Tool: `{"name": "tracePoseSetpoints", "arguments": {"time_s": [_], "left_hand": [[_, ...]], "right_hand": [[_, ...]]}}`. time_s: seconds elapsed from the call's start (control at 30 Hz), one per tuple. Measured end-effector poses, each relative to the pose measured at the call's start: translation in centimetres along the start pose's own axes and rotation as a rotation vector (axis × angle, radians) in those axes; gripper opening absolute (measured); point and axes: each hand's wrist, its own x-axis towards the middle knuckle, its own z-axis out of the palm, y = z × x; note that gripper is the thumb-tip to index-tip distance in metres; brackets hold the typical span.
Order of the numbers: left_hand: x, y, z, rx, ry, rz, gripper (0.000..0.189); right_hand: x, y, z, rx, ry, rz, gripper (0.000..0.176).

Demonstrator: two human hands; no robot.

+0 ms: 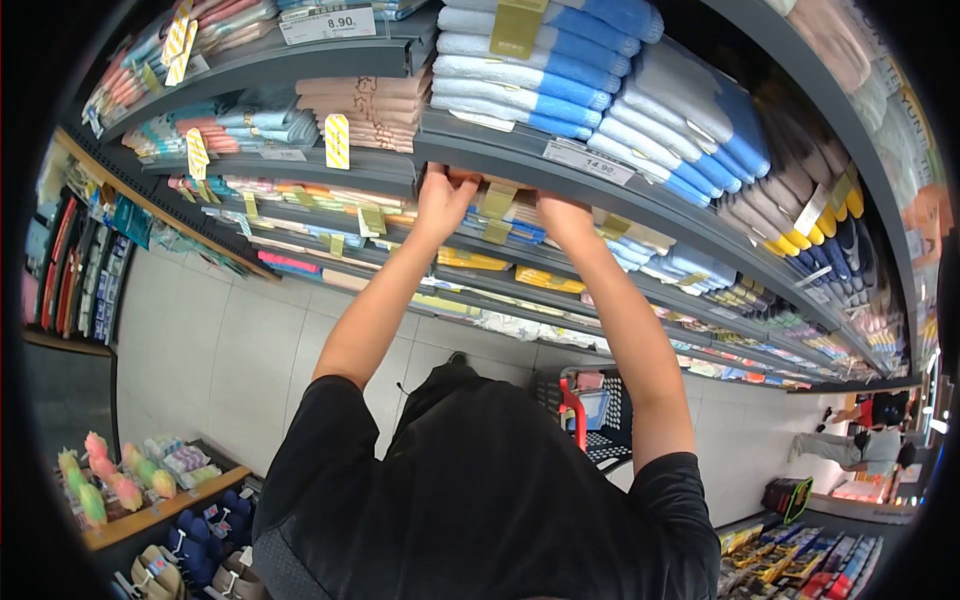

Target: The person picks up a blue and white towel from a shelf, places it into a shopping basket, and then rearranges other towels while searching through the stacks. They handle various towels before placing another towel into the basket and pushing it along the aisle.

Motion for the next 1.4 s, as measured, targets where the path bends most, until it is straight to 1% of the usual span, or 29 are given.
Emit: {"name": "tracePoseSetpoints", "arguments": {"time_s": [0.1,0.2,0.27,0.3,0.33,0.37,0.43,0.53,0.6,0.63,0.67,0.7,0.77,0.8,0.87,0.9,0.97,1.0,1.1,1.13,1.23,1.3,1.33,1.4], "left_hand": [[1.1,-3.2,1.6,-0.553,0.107,-0.101,0.044],[1.6,0.6,1.1,-0.573,0.083,-0.327,0.041],[1.4,-2.2,1.0,-0.238,-0.030,-0.097,0.043],[1.4,-2.1,0.7,-0.069,-0.087,0.020,0.044],[1.4,-1.9,0.0,0.630,-0.083,0.282,0.057],[1.2,-1.8,0.0,0.608,-0.074,0.186,0.060],[0.4,0.2,0.2,0.558,-0.059,-0.008,0.066],[-2.0,-1.6,-0.2,0.314,0.069,0.087,0.071],[-3.0,-2.1,-0.7,-0.038,0.008,-0.098,0.072],[-3.4,-2.1,-1.2,-0.212,-0.021,-0.193,0.072],[-3.7,-2.2,-1.7,-0.128,-0.027,-0.246,0.063],[-4.0,-3.0,-2.1,-0.156,0.000,-0.270,0.061],[-4.5,-4.9,-2.3,-0.215,0.058,-0.315,0.055],[-4.8,-4.2,-2.3,-0.337,0.022,-0.413,0.054],[-5.8,-1.8,-2.1,-0.582,-0.054,-0.608,0.052],[-6.0,-1.8,-1.7,-0.582,-0.077,-0.628,0.051],[-6.2,-1.8,-0.9,-0.583,-0.123,-0.664,0.049],[-6.0,-1.8,-0.7,-0.571,-0.111,-0.697,0.046],[-5.6,-1.5,-0.6,-0.556,-0.104,-0.703,0.042],[-5.4,-1.3,-0.7,-0.514,-0.106,-0.682,0.040],[-5.3,-1.1,-1.0,-0.418,-0.124,-0.600,0.035],[-5.2,-1.3,-1.1,-0.393,-0.154,-0.514,0.033],[-5.1,-1.4,-1.0,-0.392,-0.193,-0.515,0.033],[-5.1,-1.6,-0.6,-0.390,-0.264,-0.517,0.034]], "right_hand": [[0.1,0.4,0.8,-0.013,0.051,0.049,0.031],[-1.4,-0.3,1.3,-0.010,0.129,-0.019,0.035],[-2.6,-0.9,1.3,-0.030,0.100,-0.100,0.037],[-2.8,-1.1,1.4,-0.040,0.088,-0.140,0.039],[-2.7,-1.2,1.5,-0.052,0.083,-0.134,0.042],[-2.7,-1.3,1.7,-0.064,0.078,-0.127,0.047],[-3.0,-2.0,1.1,-0.057,0.075,-0.124,0.054],[-3.5,-2.3,0.3,-0.046,0.096,-0.153,0.061],[-3.5,-1.9,0.6,-0.100,0.114,-0.181,0.065],[-3.3,-1.7,1.0,-0.136,0.120,-0.149,0.062],[-2.8,-1.7,1.6,-0.170,0.125,-0.118,0.059],[-2.4,-1.7,2.1,-0.203,0.129,-0.088,0.056],[-1.4,-1.7,1.5,-0.151,0.090,-0.055,0.049],[-0.8,-1.7,0.9,-0.127,0.071,-0.039,0.045],[0.6,-2.3,-0.8,-0.061,-0.121,0.054,0.041],[0.9,-2.5,-1.3,-0.027,-0.216,0.101,0.040],[0.1,-2.0,0.9,-0.129,-0.099,0.014,0.047],[-0.3,-1.9,1.9,-0.181,-0.039,-0.031,0.052],[-2.2,-2.7,2.3,-0.180,0.103,-0.117,0.054],[-2.2,-2.6,2.0,-0.160,0.038,-0.107,0.061],[-1.9,-2.6,1.5,-0.184,-0.001,-0.076,0.063],[-1.5,-2.2,1.7,-0.183,-0.068,-0.065,0.069],[-1.4,-2.0,1.9,-0.183,-0.102,-0.060,0.073],[-1.1,-1.9,2.6,-0.242,-0.082,-0.064,0.068]]}}
